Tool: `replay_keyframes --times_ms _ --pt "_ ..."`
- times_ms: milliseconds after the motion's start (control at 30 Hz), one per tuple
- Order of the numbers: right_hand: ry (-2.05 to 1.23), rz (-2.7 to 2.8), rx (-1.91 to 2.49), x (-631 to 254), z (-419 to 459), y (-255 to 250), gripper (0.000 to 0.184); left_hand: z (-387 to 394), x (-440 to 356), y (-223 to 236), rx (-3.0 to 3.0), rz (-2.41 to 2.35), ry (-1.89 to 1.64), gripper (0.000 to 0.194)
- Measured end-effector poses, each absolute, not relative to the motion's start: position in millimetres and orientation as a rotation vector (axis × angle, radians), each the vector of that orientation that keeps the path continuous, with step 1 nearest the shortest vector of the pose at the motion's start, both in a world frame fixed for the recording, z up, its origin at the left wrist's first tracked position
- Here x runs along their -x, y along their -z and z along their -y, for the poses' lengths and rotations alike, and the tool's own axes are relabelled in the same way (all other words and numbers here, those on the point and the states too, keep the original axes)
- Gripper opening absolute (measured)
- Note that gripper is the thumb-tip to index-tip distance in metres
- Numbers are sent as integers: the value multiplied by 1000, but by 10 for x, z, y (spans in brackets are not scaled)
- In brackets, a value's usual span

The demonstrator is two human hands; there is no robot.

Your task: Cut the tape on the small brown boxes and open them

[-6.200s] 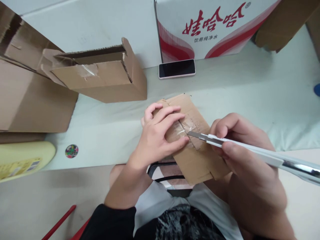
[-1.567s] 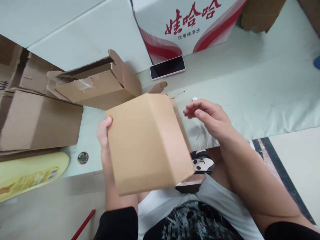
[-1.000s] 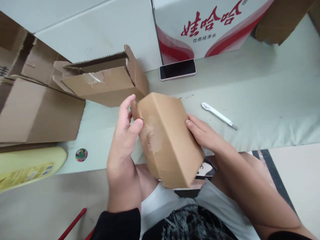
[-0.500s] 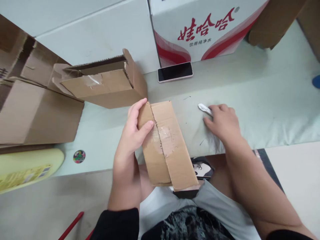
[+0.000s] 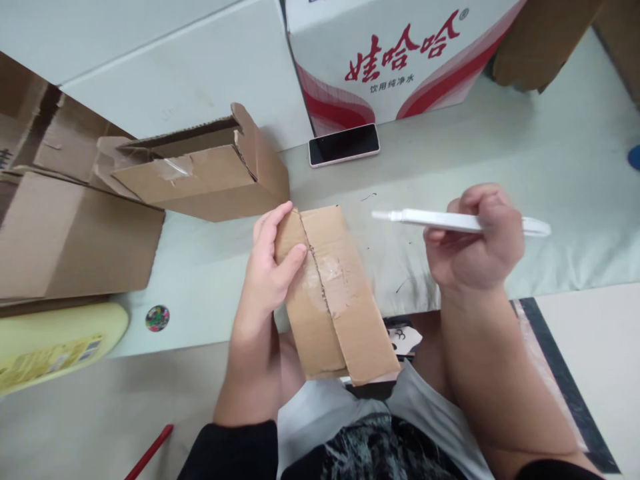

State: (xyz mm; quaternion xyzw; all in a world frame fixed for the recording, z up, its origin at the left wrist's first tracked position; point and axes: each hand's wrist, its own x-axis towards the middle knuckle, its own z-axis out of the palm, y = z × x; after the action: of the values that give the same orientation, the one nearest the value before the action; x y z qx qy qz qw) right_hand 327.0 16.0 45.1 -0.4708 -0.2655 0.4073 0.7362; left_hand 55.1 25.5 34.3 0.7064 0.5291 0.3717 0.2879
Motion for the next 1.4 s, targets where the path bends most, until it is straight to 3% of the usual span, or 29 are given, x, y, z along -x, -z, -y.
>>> replay_keyframes --times_ms 167,533,800,867,1133,1400 --pt "-1210 658 1016 -3105 -92 -558 58 -246 -552 -352 -1864 -1416 -994 60" --pt "-1342 983 728 -2948 -8 -481 25 -238 -554 -351 -1874 -1409 -1002 59" --pt "-1584 883 819 -2902 -10 -567 61 -236 -566 -331 -1893 -1416 -1009 62" --pt "-1581 898 859 -2909 0 -561 58 -237 -566 -331 -1899 -1416 -1007 62" --pt "-1512 1070 1006 -2938 -1 -493 15 -234 -571 -361 -1845 -1405 -985 57" --pt "-1417 1214 1092 -2946 -11 -542 8 -235 -583 -389 -1837 -1422 -962 60"
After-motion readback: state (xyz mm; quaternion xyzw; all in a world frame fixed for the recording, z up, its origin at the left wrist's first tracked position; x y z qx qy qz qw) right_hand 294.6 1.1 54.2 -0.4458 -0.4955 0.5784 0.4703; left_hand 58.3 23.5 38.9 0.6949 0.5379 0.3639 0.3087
